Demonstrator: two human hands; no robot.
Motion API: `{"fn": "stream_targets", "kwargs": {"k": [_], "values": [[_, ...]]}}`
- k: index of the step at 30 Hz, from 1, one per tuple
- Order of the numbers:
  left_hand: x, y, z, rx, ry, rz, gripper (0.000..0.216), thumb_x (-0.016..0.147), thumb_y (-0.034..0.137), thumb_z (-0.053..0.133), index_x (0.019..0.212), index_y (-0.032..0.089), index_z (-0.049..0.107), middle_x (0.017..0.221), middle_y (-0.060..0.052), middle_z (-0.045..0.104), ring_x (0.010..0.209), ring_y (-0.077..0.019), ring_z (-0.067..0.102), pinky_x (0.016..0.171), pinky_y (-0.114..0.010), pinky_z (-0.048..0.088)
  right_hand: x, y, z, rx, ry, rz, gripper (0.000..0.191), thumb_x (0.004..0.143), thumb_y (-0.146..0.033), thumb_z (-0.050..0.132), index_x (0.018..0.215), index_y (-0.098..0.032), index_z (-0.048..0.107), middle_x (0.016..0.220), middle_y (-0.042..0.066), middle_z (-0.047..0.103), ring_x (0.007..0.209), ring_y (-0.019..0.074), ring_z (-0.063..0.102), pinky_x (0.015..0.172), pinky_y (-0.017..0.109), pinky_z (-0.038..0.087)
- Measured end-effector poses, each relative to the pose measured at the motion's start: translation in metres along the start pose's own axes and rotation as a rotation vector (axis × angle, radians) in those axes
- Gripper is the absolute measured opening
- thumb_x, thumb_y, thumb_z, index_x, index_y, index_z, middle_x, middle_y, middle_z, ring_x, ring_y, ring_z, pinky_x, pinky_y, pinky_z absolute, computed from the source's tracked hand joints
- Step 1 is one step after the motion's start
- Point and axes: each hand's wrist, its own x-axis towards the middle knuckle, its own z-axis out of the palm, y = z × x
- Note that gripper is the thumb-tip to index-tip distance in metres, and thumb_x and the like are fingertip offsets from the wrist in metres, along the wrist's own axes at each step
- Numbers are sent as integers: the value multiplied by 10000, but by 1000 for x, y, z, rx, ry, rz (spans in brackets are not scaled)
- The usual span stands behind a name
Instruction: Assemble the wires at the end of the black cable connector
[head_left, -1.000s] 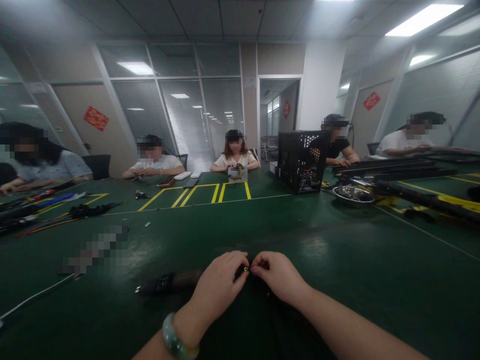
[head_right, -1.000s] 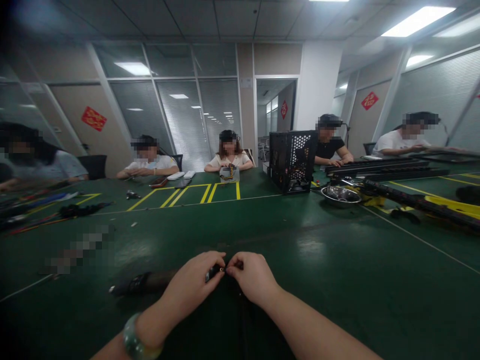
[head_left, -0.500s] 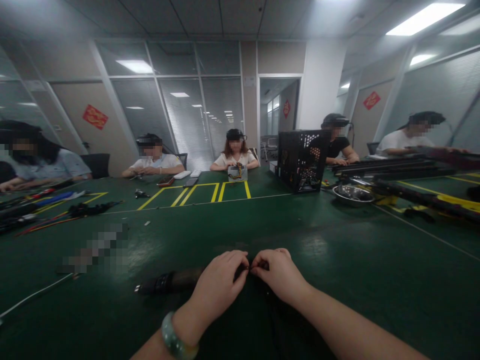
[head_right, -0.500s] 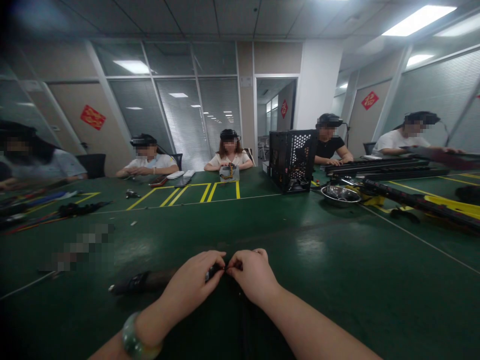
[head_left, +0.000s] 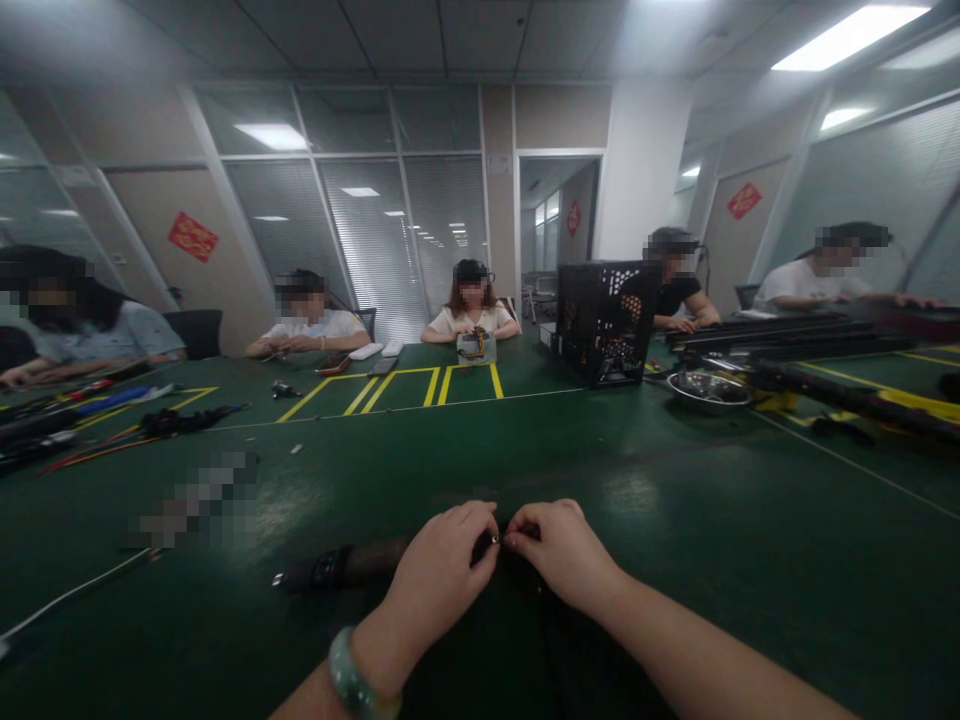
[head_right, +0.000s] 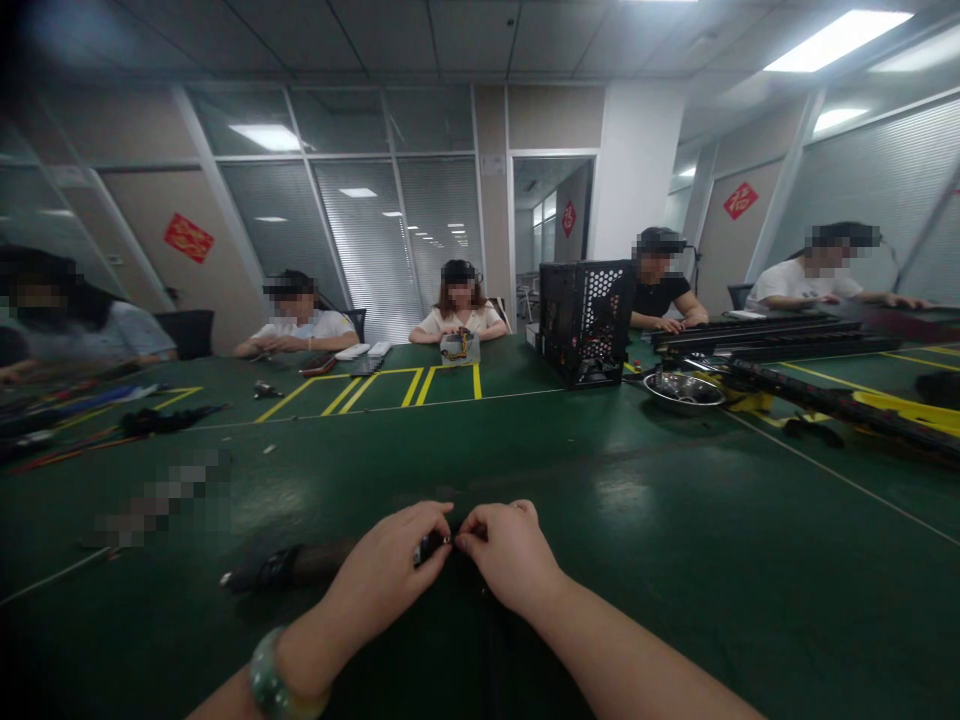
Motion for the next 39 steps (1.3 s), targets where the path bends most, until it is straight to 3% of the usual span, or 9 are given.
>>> {"fn": "stream_targets", "kwargs": {"k": [14, 23, 39], "values": [[-2, 3, -4, -73, 27, -20, 132, 840, 231, 544, 970, 229, 566, 1189, -43, 604, 1091, -222, 569, 945, -392, 444, -1, 4, 3, 125, -4, 6, 100, 813, -220, 613, 797, -247, 709, 778, -29, 699, 780, 164, 622, 748, 248, 394], [-2, -4, 1, -21, -5, -13, 85, 816, 199, 566, 892, 230, 588, 1219, -29, 605, 1121, -224, 559, 957, -392, 440, 1, 10, 8, 120, -11, 49, 90, 800, -240, 631, 807, -236, 721, 764, -20, 699, 733, 155, 624, 695, 229, 404], [-2, -5, 2, -26, -20, -9, 78, 829, 213, 581, 895, 242, 612, 1193, -12, 618, 1123, -212, 553, 966, -378, 426, -1, 3, 0, 17, -8, 37, 54, 793, -277, 672, 807, -263, 722, 788, -41, 714, 794, 163, 616, 770, 263, 357]]}}
